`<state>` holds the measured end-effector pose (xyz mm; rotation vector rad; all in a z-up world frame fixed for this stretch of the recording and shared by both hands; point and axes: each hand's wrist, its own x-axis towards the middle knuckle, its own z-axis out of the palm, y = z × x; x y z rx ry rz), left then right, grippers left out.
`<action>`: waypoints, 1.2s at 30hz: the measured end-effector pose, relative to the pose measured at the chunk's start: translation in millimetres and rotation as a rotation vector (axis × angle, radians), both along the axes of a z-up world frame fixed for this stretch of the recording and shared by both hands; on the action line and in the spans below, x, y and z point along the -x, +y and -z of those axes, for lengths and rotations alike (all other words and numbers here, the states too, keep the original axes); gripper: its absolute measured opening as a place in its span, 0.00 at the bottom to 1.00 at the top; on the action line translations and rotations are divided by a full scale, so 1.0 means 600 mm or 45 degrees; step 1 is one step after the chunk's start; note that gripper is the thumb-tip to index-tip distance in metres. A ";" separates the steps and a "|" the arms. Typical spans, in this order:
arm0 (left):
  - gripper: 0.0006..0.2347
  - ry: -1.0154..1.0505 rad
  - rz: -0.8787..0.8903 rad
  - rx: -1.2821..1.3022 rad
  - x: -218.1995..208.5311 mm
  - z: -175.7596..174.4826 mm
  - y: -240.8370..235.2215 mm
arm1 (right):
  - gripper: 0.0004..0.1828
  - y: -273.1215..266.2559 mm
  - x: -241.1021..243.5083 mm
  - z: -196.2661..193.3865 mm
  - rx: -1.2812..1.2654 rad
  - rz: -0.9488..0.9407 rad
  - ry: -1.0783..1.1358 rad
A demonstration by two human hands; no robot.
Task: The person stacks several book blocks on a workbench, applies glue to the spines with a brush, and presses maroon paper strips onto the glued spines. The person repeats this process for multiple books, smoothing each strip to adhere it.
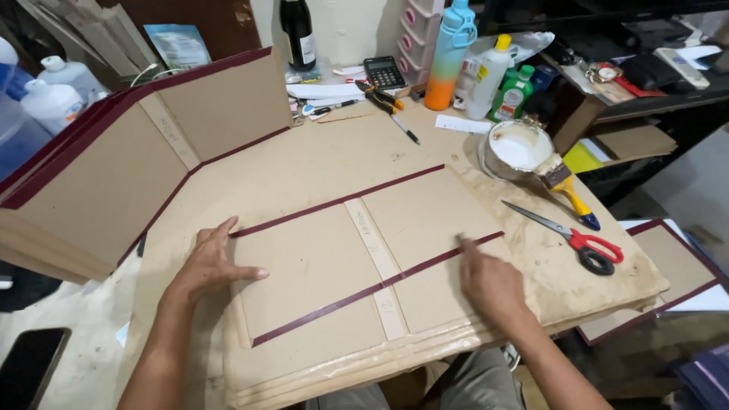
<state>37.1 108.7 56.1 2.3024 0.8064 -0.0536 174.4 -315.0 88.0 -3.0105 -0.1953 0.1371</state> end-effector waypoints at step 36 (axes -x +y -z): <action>0.22 -0.260 -0.030 -2.131 0.031 0.132 0.117 | 0.39 0.051 -0.073 -0.027 -0.169 -0.560 0.514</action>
